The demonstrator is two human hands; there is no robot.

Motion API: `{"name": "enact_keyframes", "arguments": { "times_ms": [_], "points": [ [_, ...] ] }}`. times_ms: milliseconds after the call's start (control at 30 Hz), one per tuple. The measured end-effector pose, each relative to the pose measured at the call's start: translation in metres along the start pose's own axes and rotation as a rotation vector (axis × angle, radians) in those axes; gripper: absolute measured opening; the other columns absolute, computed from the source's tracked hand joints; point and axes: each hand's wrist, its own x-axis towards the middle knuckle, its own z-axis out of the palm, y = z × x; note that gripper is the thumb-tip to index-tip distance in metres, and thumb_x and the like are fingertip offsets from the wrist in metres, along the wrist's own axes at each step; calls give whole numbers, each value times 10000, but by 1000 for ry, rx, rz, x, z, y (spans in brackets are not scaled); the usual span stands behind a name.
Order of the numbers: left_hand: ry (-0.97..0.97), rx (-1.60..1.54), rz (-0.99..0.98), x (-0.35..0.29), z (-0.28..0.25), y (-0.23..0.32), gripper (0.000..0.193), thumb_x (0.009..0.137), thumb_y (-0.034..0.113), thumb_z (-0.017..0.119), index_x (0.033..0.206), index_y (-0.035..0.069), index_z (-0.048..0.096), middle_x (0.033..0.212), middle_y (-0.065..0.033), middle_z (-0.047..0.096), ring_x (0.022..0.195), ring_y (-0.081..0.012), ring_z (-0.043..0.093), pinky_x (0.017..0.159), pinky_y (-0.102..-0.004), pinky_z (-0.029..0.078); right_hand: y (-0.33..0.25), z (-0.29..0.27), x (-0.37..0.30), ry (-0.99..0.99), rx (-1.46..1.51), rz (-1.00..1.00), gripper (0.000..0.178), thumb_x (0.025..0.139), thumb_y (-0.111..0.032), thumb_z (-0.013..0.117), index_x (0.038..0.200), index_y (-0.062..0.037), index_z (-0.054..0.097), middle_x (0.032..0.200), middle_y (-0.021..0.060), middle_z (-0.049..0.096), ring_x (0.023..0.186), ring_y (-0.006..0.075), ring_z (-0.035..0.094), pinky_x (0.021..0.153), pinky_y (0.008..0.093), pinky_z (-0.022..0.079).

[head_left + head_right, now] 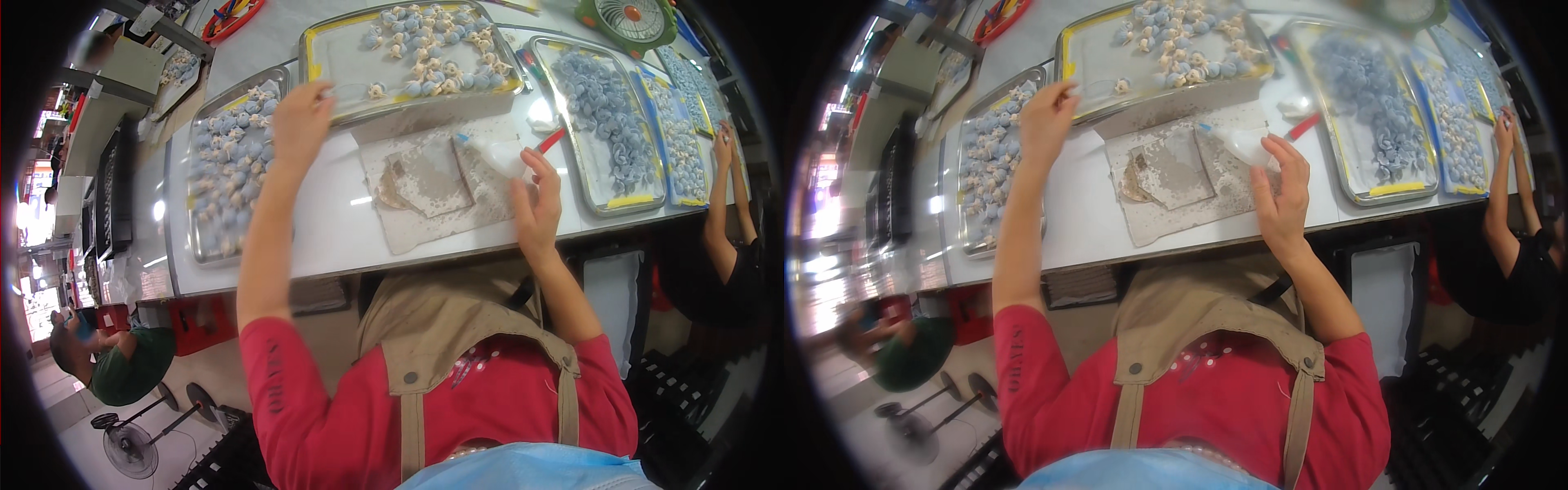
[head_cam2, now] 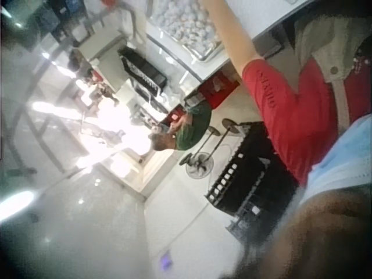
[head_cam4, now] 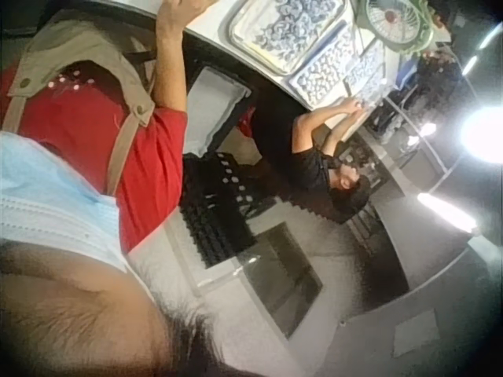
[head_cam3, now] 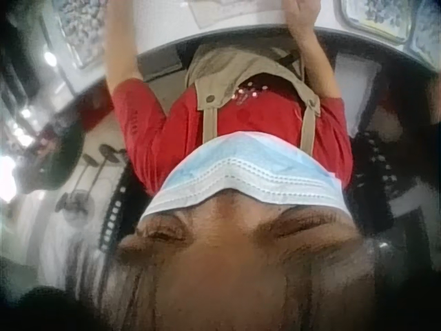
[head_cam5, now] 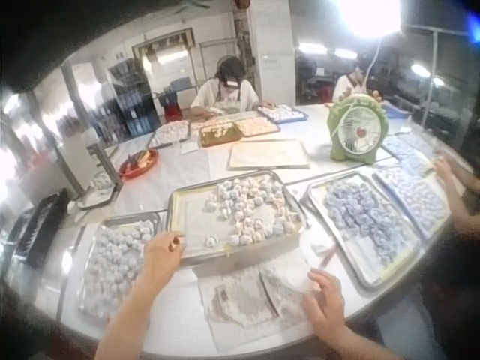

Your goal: The person repeatedly picks small blue and white clay-like pieces from trays, applies a small amount of liquid from a squeeze bottle, and joins two pieces together by hand. The assembled items are placed onto a tray. This process is repeated continuously throughout the clip.

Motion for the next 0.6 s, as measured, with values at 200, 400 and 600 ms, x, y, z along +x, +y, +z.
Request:
{"name": "enact_keyframes", "arguments": {
  "times_ms": [200, 400, 600],
  "points": [
    [-367, 69, 60, 44, 54, 6, 333, 730, 147, 662, 1056, 100, 619, 867, -105, 600, 733, -208, 592, 691, -299, 469, 15, 1, 10, -80, -135, 23, 354, 810, -112, 608, 1135, -3, 520, 1074, 177, 551, 973, 317, 515, 848, 371, 411],
    [-89, -523, -269, 10, 21, 59, 282, 765, 68, 651, 1039, 27, 600, 865, -49, 606, 712, -99, 572, 655, -219, 468, 10, -4, 17, -164, -180, 14, 387, 724, -172, 692, 1047, -6, 558, 894, 142, 545, 808, 287, 530, 692, 359, 442],
    [-518, -1034, -465, -139, -19, 113, 244, 756, -15, 645, 982, -1, 554, 911, -53, 592, 833, -117, 563, 729, -244, 457, 8, -5, 14, -231, -18, 189, 353, 715, -166, 693, 1002, -9, 561, 863, 94, 537, 718, 205, 536, 635, 307, 442]
  ]
}}
